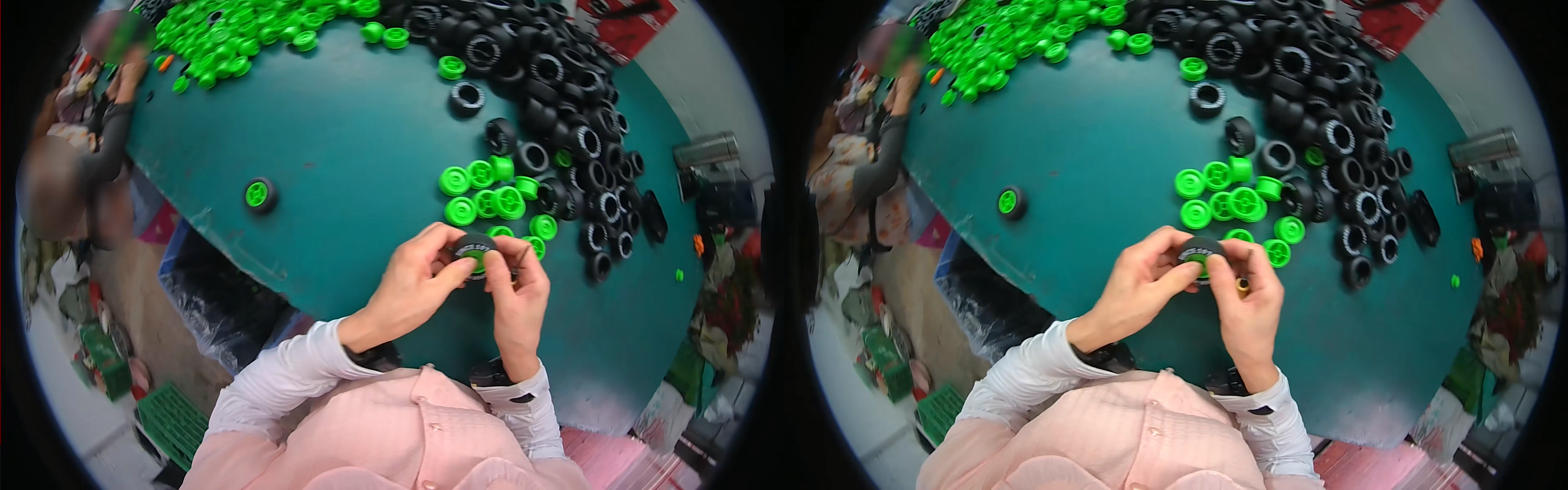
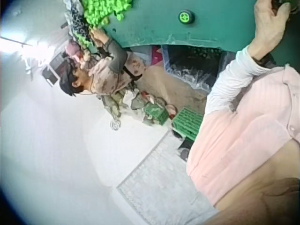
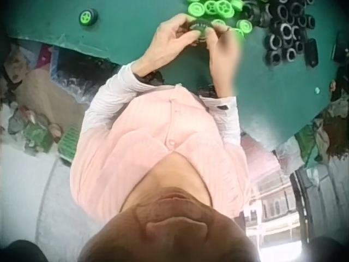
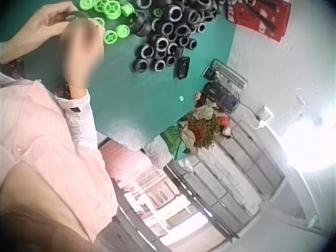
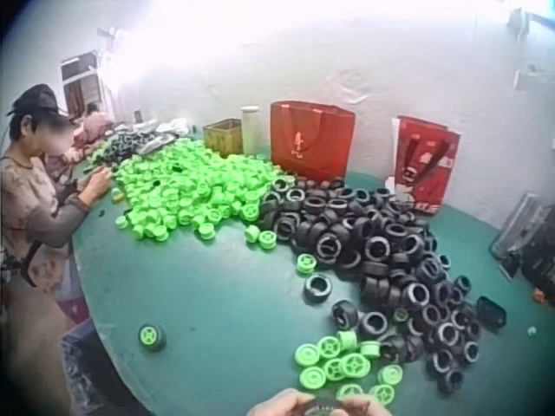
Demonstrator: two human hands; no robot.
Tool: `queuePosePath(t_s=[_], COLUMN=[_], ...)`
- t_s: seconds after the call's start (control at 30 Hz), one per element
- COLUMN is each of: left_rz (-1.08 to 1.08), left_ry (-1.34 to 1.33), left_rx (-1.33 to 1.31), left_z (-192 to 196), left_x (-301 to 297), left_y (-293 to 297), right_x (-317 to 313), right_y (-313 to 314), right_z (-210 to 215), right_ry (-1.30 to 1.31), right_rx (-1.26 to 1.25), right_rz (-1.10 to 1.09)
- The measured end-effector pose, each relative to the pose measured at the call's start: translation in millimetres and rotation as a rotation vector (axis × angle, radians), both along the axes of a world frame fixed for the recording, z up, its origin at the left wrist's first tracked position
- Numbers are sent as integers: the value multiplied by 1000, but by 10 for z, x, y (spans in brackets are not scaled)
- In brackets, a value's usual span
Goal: Assembling toy wheels by fitting black rubber tires onto green plastic rims.
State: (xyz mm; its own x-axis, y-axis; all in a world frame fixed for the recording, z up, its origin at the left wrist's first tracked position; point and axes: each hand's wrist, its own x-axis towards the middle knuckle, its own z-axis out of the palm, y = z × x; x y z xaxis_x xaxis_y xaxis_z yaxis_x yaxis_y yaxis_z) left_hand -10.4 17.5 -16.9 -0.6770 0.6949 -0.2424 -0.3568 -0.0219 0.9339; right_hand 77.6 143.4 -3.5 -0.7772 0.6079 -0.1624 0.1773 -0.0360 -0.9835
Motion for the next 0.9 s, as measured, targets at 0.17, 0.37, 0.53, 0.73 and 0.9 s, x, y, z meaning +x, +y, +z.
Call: queuePosePath(t_s=[0.17, 0.37, 0.53, 0.73, 0.9], left_rz=[-106, -231, 19, -124, -75], left_ry=[323, 489, -96, 690, 580], left_rx=[-131, -241, 21, -278, -79], left_z=[101, 261, 128, 191, 127], left_x=[-62, -146, 13, -65, -102], left_y=[-16, 1, 85, -8, 2], right_x=[-11, 57, 21, 77, 60], right_y=[93, 272, 80, 177, 119], right_z=[47, 32, 29, -13, 27], right_ry=[37, 9, 58, 41, 47], right_rx=[-46, 41, -232, 54, -171], right_rz=[27, 199, -68, 143, 42])
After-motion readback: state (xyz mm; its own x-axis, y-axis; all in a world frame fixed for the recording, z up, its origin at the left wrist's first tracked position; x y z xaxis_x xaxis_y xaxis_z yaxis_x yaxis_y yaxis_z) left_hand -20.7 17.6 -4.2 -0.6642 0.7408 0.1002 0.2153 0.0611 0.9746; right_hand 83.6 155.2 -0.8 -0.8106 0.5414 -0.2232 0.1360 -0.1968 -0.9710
